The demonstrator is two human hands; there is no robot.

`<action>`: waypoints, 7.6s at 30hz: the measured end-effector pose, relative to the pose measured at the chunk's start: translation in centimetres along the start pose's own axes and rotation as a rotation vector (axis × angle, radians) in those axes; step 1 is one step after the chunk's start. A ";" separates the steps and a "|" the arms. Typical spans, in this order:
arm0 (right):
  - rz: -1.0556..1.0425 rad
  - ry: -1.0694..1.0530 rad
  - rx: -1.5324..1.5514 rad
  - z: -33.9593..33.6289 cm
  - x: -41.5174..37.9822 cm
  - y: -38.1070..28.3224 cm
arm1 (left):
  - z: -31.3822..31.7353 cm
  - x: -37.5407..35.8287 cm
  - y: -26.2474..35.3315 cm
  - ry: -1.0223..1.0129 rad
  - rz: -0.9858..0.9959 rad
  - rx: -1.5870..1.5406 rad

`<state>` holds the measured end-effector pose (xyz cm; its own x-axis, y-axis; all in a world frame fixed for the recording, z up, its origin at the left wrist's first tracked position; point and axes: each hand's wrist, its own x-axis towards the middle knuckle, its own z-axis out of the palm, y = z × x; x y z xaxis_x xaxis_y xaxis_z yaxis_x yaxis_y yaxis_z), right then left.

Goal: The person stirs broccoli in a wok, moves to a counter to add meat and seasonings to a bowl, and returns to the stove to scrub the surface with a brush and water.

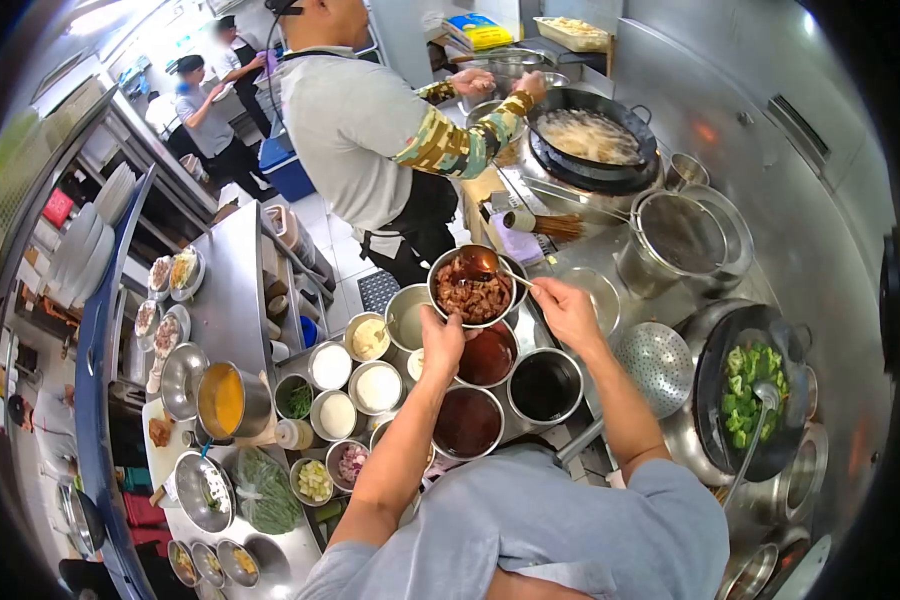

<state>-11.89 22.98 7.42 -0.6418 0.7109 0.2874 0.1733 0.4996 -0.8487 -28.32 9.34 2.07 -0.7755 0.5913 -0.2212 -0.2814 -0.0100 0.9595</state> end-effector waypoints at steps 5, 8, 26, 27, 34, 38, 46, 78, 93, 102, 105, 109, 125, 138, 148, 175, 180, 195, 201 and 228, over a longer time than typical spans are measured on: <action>0.339 -0.038 0.422 0.0 2.2 0.3 | -2.0 -0.7 0.5 -0.003 0.032 -0.060; 0.622 -0.194 0.604 1.5 4.5 4.9 | -5.2 -3.0 1.1 0.013 -0.021 -0.004; 0.131 -0.851 0.050 29.7 8.0 1.4 | -22.2 -31.1 0.6 0.844 0.076 -0.214; 0.037 -0.773 0.017 30.6 7.4 1.3 | -23.2 -31.5 -0.2 0.826 0.068 -0.213; -0.201 -0.607 -0.303 29.9 6.1 -2.2 | -26.7 -31.2 -3.6 0.707 -0.093 -0.223; -0.105 -0.573 -0.238 30.2 6.1 0.2 | -26.5 -29.8 -3.1 0.631 -0.165 -0.189; 0.056 -0.704 -0.122 29.9 8.1 -0.3 | -24.6 -25.9 -3.8 0.614 -0.139 -0.171; 0.202 -0.763 0.383 24.1 10.5 -4.1 | -23.1 -14.4 -4.2 0.594 -0.100 0.003; 0.059 -0.755 -0.135 29.8 9.7 1.0 | -23.4 -15.9 -3.3 0.572 -0.166 -0.110; 0.247 -0.848 0.373 24.2 10.5 -5.1 | -24.0 -14.7 -5.5 0.613 -0.115 -0.051; 0.007 -0.899 0.273 25.2 9.5 -4.1 | -24.0 -14.2 -4.6 0.548 -0.100 -0.077; 0.003 -0.953 -0.043 25.6 6.7 -5.5 | -23.9 -16.8 -3.4 0.564 -0.124 -0.237; 0.118 -1.039 0.121 25.9 5.5 -4.0 | -24.9 -24.4 -4.5 0.737 -0.122 -0.103; -0.024 -1.083 -0.174 28.3 2.7 -3.4 | -25.4 -22.2 -4.4 0.682 -0.116 -0.134; 0.004 -1.039 -0.039 25.5 4.7 -6.6 | -25.2 -20.0 -4.9 0.639 -0.125 -0.136; -0.346 -0.984 -0.092 33.9 -4.2 -8.4 | -26.4 -28.0 -4.3 0.782 -0.139 -0.184; -0.189 -1.069 -0.125 35.7 -5.0 -8.0 | -27.0 -31.8 -6.0 0.891 -0.154 -0.135; -0.138 -1.110 0.062 34.7 -3.2 -8.4 | -27.4 -27.4 -6.8 0.810 -0.117 -0.186; -0.086 -1.077 -0.084 35.4 -4.9 -6.8 | -27.1 -29.7 -5.5 0.872 -0.159 -0.156; 0.098 -1.132 0.375 31.7 -0.9 -9.4 | -27.9 -27.3 -6.3 0.900 -0.040 -0.207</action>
<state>-36.64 1.96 1.10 -0.9638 -0.1959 -0.1806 0.1506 0.1588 -0.9758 -21.12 -29.27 -2.75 -0.8855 -0.2546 -0.3887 -0.3454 -0.1987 0.9172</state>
